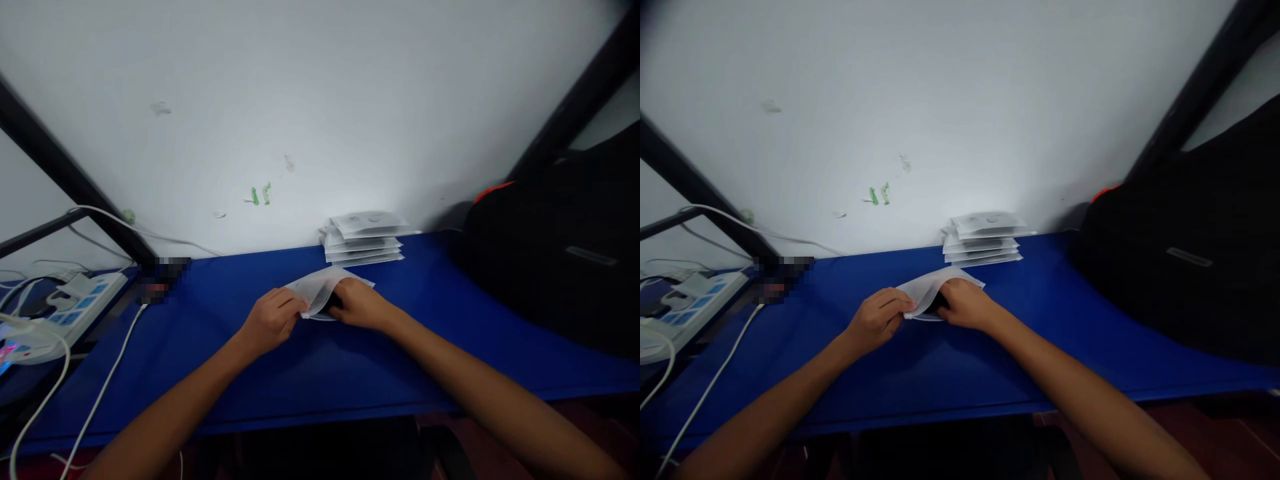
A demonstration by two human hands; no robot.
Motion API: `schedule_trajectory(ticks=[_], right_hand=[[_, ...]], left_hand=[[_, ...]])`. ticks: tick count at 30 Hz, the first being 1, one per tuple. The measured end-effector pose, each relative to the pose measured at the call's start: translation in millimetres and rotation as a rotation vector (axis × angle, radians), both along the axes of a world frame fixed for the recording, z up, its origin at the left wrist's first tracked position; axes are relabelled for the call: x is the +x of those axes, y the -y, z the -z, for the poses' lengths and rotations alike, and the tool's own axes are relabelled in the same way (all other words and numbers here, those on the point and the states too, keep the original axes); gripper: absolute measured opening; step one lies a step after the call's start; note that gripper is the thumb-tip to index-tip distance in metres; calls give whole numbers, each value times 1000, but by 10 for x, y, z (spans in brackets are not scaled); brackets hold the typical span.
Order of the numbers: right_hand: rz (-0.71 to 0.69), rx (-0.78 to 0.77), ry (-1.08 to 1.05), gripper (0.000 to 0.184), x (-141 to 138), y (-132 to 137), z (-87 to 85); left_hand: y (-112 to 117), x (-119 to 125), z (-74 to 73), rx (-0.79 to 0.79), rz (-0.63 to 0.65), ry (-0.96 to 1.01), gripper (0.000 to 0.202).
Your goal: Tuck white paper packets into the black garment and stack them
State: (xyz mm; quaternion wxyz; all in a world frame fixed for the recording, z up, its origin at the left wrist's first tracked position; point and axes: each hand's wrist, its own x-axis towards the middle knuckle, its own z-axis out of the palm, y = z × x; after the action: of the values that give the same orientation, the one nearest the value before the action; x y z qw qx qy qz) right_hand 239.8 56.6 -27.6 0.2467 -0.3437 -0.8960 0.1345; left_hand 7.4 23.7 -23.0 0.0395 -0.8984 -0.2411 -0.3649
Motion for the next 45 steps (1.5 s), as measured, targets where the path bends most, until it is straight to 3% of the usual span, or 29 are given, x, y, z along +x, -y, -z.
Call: schedule_trajectory(ticks=[5, 10, 15, 19, 27, 31, 33, 35, 38, 42, 45], right_hand=[[-168, 380, -219, 27, -56, 116, -104], [-147, 769, -288, 29, -187, 238, -110], [-182, 905, -245, 16, -259, 301, -100], [-152, 869, -239, 7, -266, 296, -95], [-150, 749, -200, 16, -193, 211, -130], [-56, 630, -108, 15, 154, -119, -186], [97, 590, -96, 15, 385, -303, -219], [161, 516, -74, 15, 560, -413, -250], [80, 443, -35, 14, 590, -380, -274], [-130, 359, 64, 43, 294, -131, -225], [-189, 304, 110, 41, 127, -8, -173]], left_hand=[[10, 6, -6, 27, -98, 111, 18], [90, 78, -15, 54, -92, 145, 13], [157, 135, -30, 71, -110, 127, 10], [168, 131, -32, 58, -97, 145, 10], [136, 96, -59, -5, -65, 168, 15], [91, -5, -197, 18, -117, 271, 11], [67, -62, -264, 60, -166, 327, 10], [48, -98, -290, 98, -197, 359, 11], [49, -100, -237, 124, -142, 325, 11], [106, -45, -135, 158, 37, 214, 16], [133, -16, -133, 172, 67, 196, 15]])
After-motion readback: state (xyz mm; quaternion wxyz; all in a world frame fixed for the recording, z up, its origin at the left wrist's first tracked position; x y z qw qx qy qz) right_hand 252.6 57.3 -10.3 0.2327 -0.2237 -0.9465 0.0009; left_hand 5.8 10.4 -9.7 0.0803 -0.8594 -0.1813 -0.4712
